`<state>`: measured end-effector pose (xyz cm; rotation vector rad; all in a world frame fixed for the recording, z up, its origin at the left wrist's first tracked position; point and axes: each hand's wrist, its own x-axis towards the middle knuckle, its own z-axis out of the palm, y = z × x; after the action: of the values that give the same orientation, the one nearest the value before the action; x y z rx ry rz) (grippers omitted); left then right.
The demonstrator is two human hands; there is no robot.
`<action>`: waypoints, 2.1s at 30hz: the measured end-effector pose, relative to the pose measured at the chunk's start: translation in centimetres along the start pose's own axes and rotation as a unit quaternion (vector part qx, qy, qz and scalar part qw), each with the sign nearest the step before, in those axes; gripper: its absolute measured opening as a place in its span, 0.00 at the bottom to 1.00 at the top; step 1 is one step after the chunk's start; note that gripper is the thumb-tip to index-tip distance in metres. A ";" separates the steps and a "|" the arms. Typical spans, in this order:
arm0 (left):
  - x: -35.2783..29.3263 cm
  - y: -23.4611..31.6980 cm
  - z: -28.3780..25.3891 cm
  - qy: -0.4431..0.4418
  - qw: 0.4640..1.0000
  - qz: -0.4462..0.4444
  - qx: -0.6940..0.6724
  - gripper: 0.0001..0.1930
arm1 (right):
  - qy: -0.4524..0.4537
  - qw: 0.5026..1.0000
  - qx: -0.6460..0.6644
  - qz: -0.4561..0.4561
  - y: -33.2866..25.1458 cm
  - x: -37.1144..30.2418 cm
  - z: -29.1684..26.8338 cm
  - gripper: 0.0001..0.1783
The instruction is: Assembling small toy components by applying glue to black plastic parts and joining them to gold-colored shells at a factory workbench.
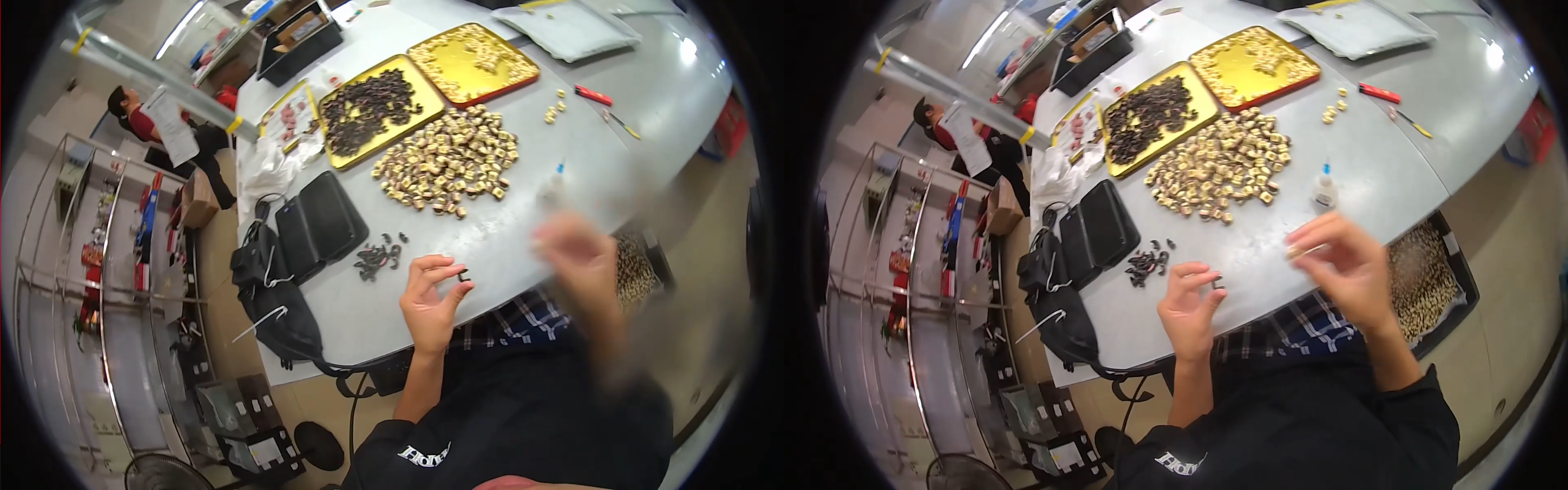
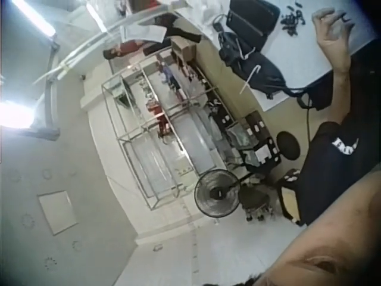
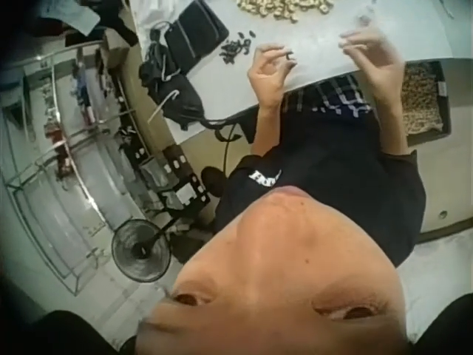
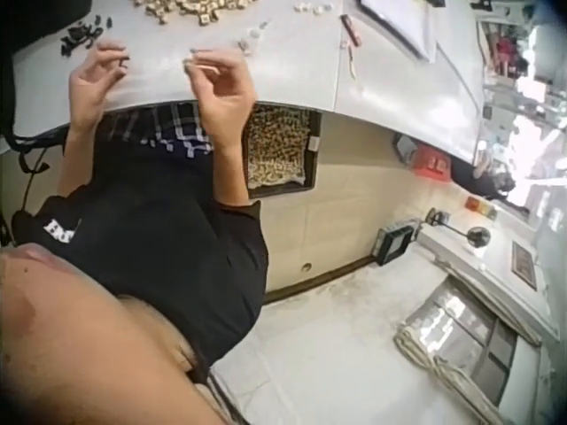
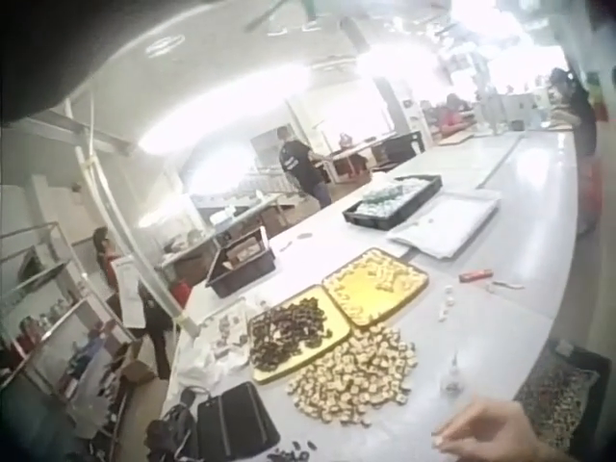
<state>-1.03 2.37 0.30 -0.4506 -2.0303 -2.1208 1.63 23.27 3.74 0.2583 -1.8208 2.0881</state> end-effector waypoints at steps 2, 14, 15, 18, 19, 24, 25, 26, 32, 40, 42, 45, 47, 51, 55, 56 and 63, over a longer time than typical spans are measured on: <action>-0.2 0.1 0.2 0.004 1.000 -0.004 0.004 0.14 | -0.025 0.993 0.085 0.083 0.8 -0.5 1.5 0.09; -0.6 0.1 0.3 0.014 1.000 0.014 -0.001 0.14 | -0.065 0.945 0.242 0.209 3.5 0.2 4.0 0.08; -0.6 0.1 0.3 0.016 1.000 0.014 -0.008 0.14 | -0.060 0.946 0.243 0.204 3.6 0.1 4.0 0.08; -0.5 0.3 0.2 0.010 1.000 0.018 -0.001 0.14 | -0.048 0.949 0.245 0.194 3.6 0.1 4.1 0.08; -0.4 0.3 0.2 0.007 1.000 0.020 0.003 0.14 | -0.051 0.947 0.242 0.204 3.5 0.1 4.1 0.08; -0.4 0.3 0.1 0.002 1.000 0.014 0.000 0.13 | -0.053 0.940 0.236 0.239 3.2 0.3 4.7 0.09; -0.4 0.3 0.2 0.009 1.000 0.017 -0.007 0.13 | -0.051 0.939 0.236 0.247 3.1 0.3 4.9 0.09; -0.5 0.2 0.2 0.016 1.000 0.021 -0.014 0.14 | -0.051 0.937 0.237 0.252 3.1 0.3 5.0 0.09; -0.3 -0.3 0.0 0.045 0.998 0.026 -0.022 0.13 | -0.078 0.938 0.217 0.259 3.4 0.8 5.1 0.08; -0.6 -0.2 0.0 0.048 0.998 0.021 -0.030 0.14 | -0.115 0.923 0.236 0.280 3.4 0.7 4.8 0.08; -0.6 -0.3 0.0 0.033 0.999 0.032 -0.023 0.14 | -0.120 0.922 0.234 0.285 3.4 0.8 4.7 0.08; -0.5 -0.3 0.0 0.020 0.999 0.038 -0.017 0.14 | -0.150 0.918 0.228 0.289 3.4 0.9 4.5 0.09; -0.4 -0.2 0.1 0.009 0.999 0.039 -0.015 0.14 | -0.152 0.915 0.235 0.292 3.4 0.9 4.5 0.09; -0.4 0.0 0.3 0.020 0.996 0.060 0.060 0.14 | -0.161 0.906 0.255 0.297 3.5 1.1 4.4 0.11; -0.2 -0.1 0.3 0.012 0.982 0.111 0.152 0.16 | -0.168 0.903 0.269 0.289 3.6 1.4 4.4 0.12; -0.2 0.0 0.5 0.012 0.982 0.115 0.152 0.16 | -0.165 0.906 0.269 0.282 3.5 1.4 4.4 0.12; -1.0 0.4 0.7 0.134 0.986 0.058 0.077 0.12 | -0.064 0.897 0.353 0.257 3.7 0.9 4.2 0.12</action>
<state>0.09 2.98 0.37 -0.2369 -1.9441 -1.8302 -0.98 18.90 1.30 0.0886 -1.1844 3.1305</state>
